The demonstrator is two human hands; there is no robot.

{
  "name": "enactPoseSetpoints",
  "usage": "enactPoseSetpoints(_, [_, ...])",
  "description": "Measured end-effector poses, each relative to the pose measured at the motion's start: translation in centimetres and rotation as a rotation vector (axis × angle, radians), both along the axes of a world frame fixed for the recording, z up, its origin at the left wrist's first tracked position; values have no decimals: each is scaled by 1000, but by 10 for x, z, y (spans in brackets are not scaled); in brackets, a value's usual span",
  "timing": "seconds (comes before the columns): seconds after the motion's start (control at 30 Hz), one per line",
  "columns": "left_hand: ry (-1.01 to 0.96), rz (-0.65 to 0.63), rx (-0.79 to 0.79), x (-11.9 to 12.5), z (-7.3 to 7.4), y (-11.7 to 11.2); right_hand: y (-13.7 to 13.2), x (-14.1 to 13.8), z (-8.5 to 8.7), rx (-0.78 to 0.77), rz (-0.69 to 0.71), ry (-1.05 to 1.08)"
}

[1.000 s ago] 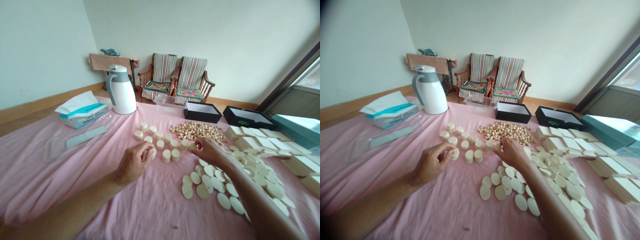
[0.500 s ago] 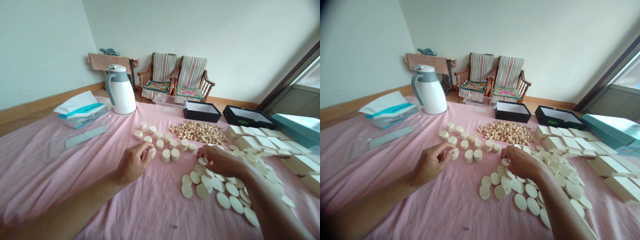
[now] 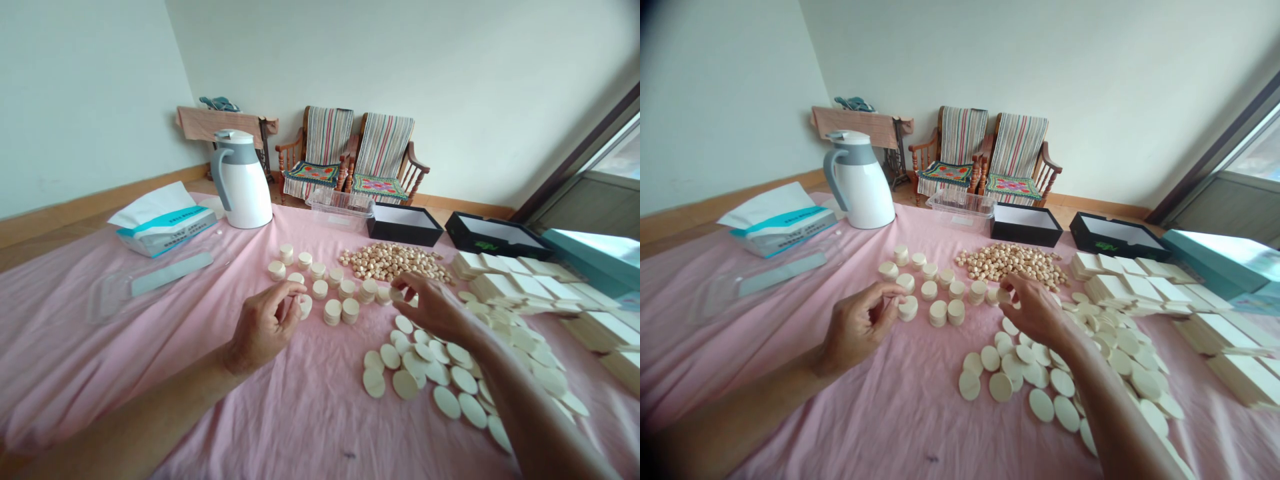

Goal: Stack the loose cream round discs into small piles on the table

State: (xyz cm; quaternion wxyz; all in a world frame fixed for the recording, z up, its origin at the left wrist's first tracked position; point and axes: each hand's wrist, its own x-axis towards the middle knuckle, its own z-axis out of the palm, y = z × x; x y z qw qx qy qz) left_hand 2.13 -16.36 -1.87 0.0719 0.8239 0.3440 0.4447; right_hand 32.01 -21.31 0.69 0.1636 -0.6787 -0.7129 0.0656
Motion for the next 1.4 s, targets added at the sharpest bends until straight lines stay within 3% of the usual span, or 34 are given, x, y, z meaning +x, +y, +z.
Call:
enactPoseSetpoints(0.13, [11,-14,-13,-1,0,0,10,-6,-8,145,-60,30])
enactPoseSetpoints(0.47, [19,-30,-19,-1,0,0,9,-9,-6,48,-135,-30])
enactPoseSetpoints(0.57, [16,-30,-16,-1,-1,0,1,3,-1,-42,-61,-75])
enactPoseSetpoints(0.7, [24,-32,-16,-1,-2,1,-13,9,-1,-223,177,-104])
enactPoseSetpoints(0.87, [31,-29,-19,-1,-2,1,-18,4,-4,-227,247,-109])
enactPoseSetpoints(1.0, [26,-33,-9,0,0,1,-11,2,-3,-130,158,-100])
enactPoseSetpoints(1.2, [27,-46,-14,0,0,1,7,-14,-8,213,-97,24])
enactPoseSetpoints(1.4, [33,-33,-24,-2,-2,2,15,-21,-18,203,-158,14])
